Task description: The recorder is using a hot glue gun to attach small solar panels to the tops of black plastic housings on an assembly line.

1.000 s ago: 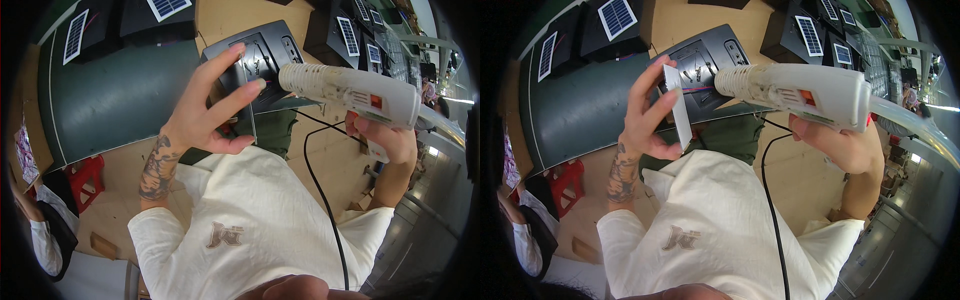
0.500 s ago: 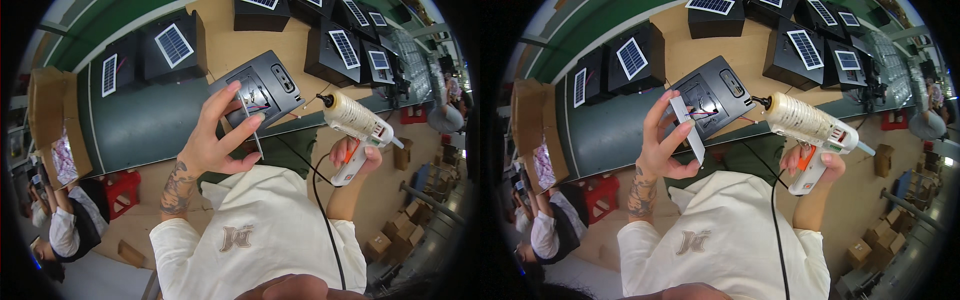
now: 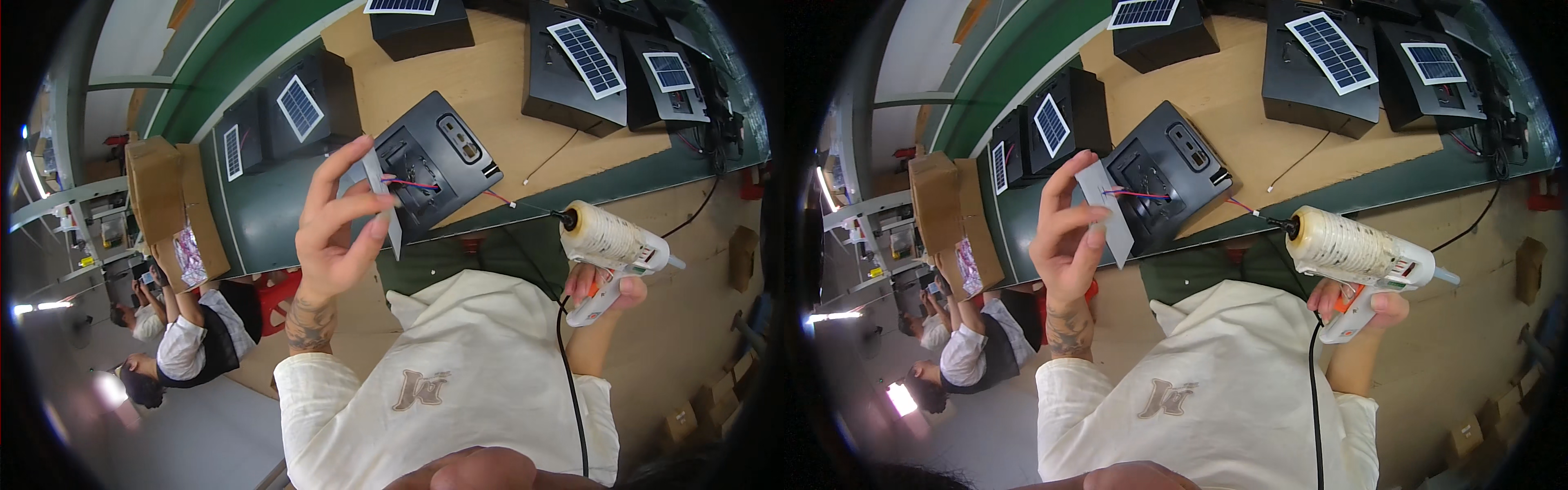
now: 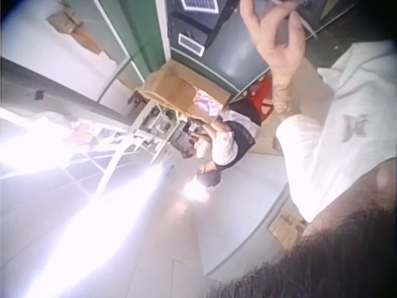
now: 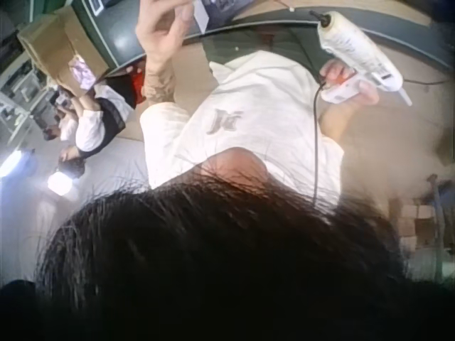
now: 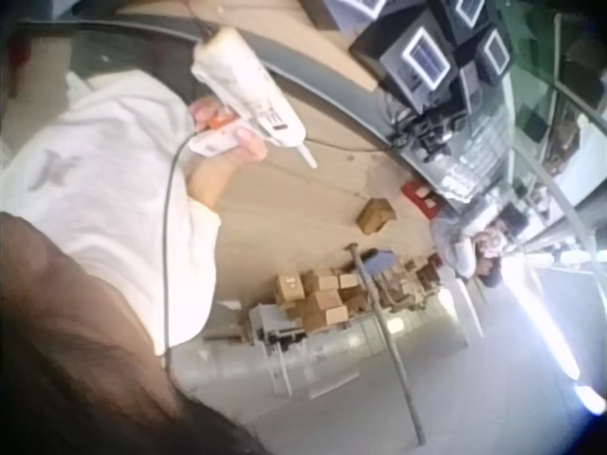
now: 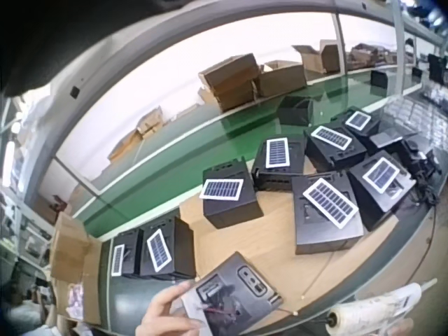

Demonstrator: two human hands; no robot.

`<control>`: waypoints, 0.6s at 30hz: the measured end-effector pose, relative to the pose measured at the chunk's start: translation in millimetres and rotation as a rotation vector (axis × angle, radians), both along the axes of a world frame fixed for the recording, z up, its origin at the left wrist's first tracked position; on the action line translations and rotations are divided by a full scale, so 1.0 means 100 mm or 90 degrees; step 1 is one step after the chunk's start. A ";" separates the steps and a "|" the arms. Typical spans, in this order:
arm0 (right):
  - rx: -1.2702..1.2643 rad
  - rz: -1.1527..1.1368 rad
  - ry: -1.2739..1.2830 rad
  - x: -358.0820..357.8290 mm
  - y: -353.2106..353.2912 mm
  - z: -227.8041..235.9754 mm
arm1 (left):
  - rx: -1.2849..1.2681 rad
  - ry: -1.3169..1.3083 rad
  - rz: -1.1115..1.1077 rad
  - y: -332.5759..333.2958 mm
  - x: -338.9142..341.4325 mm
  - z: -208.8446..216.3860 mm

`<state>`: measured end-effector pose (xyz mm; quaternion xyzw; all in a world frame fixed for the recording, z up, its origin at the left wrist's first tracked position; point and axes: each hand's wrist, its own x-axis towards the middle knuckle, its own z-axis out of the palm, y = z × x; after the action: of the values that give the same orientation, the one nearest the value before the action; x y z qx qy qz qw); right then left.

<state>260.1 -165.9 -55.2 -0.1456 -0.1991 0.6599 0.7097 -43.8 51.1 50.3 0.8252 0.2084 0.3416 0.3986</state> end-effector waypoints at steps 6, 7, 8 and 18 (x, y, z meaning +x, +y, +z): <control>-0.005 -0.005 0.040 -0.08 0.01 -0.04 | -0.188 0.016 0.070 0.03 0.10 0.32; -0.016 -0.009 0.039 -0.08 0.00 -0.03 | -0.130 0.137 0.016 0.14 0.04 0.38; -0.027 -0.012 0.039 -0.09 -0.01 -0.03 | -0.072 0.255 -0.039 0.19 0.01 0.42; -0.062 -0.039 0.038 -0.12 -0.14 -0.16 | 0.029 0.309 -0.343 0.40 0.34 0.68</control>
<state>247.9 -180.2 -71.4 -0.1658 -0.1411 0.6510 0.7272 -9.6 90.7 118.0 0.9164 0.0644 0.0230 0.3944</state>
